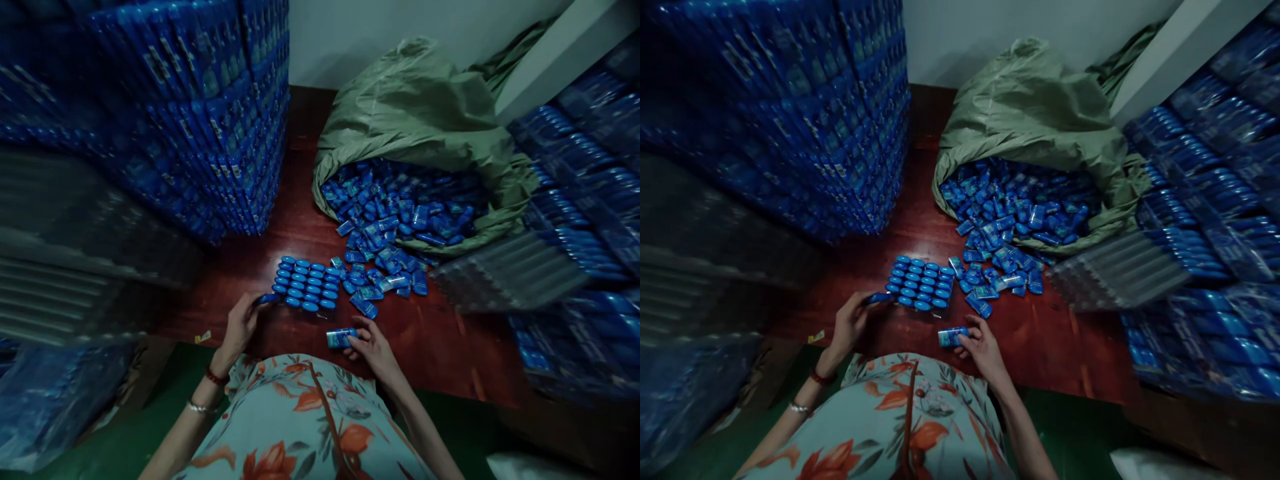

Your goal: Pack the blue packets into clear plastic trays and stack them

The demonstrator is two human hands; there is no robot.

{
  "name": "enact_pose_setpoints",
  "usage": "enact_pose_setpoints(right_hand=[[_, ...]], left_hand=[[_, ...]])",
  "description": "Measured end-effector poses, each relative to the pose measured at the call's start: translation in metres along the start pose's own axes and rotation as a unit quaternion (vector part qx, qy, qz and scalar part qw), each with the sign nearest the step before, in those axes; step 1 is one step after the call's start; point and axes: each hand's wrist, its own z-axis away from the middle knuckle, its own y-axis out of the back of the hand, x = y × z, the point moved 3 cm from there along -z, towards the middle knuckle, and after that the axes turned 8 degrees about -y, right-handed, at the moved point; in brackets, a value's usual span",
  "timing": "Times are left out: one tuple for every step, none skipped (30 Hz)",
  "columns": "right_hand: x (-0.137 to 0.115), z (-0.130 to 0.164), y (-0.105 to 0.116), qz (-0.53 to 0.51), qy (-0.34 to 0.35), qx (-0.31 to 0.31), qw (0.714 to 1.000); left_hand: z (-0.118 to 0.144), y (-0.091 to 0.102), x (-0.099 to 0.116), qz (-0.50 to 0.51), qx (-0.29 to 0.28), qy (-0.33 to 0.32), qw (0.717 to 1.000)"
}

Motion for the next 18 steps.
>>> enact_pose_setpoints(right_hand=[[-0.001,-0.001,-0.001,-0.003,0.003,0.009,1.0],[-0.002,-0.002,-0.001,-0.004,0.007,0.021,1.0],[-0.003,-0.003,-0.001,-0.005,0.012,0.034,0.999],[-0.005,-0.004,0.0,-0.007,0.019,0.048,0.999],[-0.007,-0.005,0.001,-0.01,0.028,0.061,0.998],[-0.009,-0.006,0.002,-0.015,0.038,0.071,0.997],[-0.011,-0.007,0.003,-0.018,0.046,0.077,0.996],[-0.012,-0.007,0.003,-0.02,0.053,0.081,0.995],[-0.013,-0.006,0.004,-0.019,0.057,0.083,0.995],[-0.013,-0.005,0.003,-0.014,0.061,0.083,0.995],[-0.013,-0.004,0.003,-0.005,0.067,0.084,0.994],[-0.014,-0.001,0.001,0.011,0.079,0.084,0.993],[-0.015,0.002,0.0,0.038,0.101,0.088,0.99],[-0.018,0.005,-0.003,0.077,0.135,0.095,0.983],[-0.021,0.008,-0.006,0.126,0.18,0.102,0.97],[-0.025,0.011,-0.009,0.179,0.233,0.108,0.95],[-0.028,0.013,-0.013,0.232,0.287,0.11,0.923],[-0.032,0.013,-0.017,0.282,0.334,0.106,0.893]], left_hand=[[-0.003,-0.001,0.003,-0.024,-0.042,-0.053,0.997],[-0.005,-0.003,0.005,-0.048,-0.081,-0.098,0.991],[-0.007,-0.004,0.006,-0.074,-0.111,-0.135,0.982],[-0.01,-0.004,0.006,-0.096,-0.131,-0.16,0.974],[-0.012,-0.004,0.006,-0.112,-0.147,-0.178,0.967],[-0.014,-0.004,0.005,-0.121,-0.162,-0.19,0.961],[-0.015,-0.004,0.005,-0.124,-0.176,-0.198,0.956],[-0.016,-0.004,0.004,-0.124,-0.189,-0.204,0.953],[-0.016,-0.004,0.004,-0.122,-0.198,-0.209,0.95],[-0.016,-0.004,0.004,-0.119,-0.205,-0.212,0.948],[-0.015,-0.005,0.004,-0.119,-0.209,-0.214,0.947],[-0.014,-0.006,0.004,-0.119,-0.212,-0.215,0.946],[-0.013,-0.006,0.005,-0.119,-0.215,-0.213,0.946],[-0.013,-0.007,0.006,-0.118,-0.22,-0.211,0.945],[-0.013,-0.008,0.007,-0.113,-0.225,-0.208,0.945],[-0.014,-0.008,0.008,-0.105,-0.231,-0.203,0.946],[-0.016,-0.007,0.009,-0.091,-0.236,-0.196,0.948],[-0.018,-0.007,0.01,-0.076,-0.239,-0.187,0.95]])
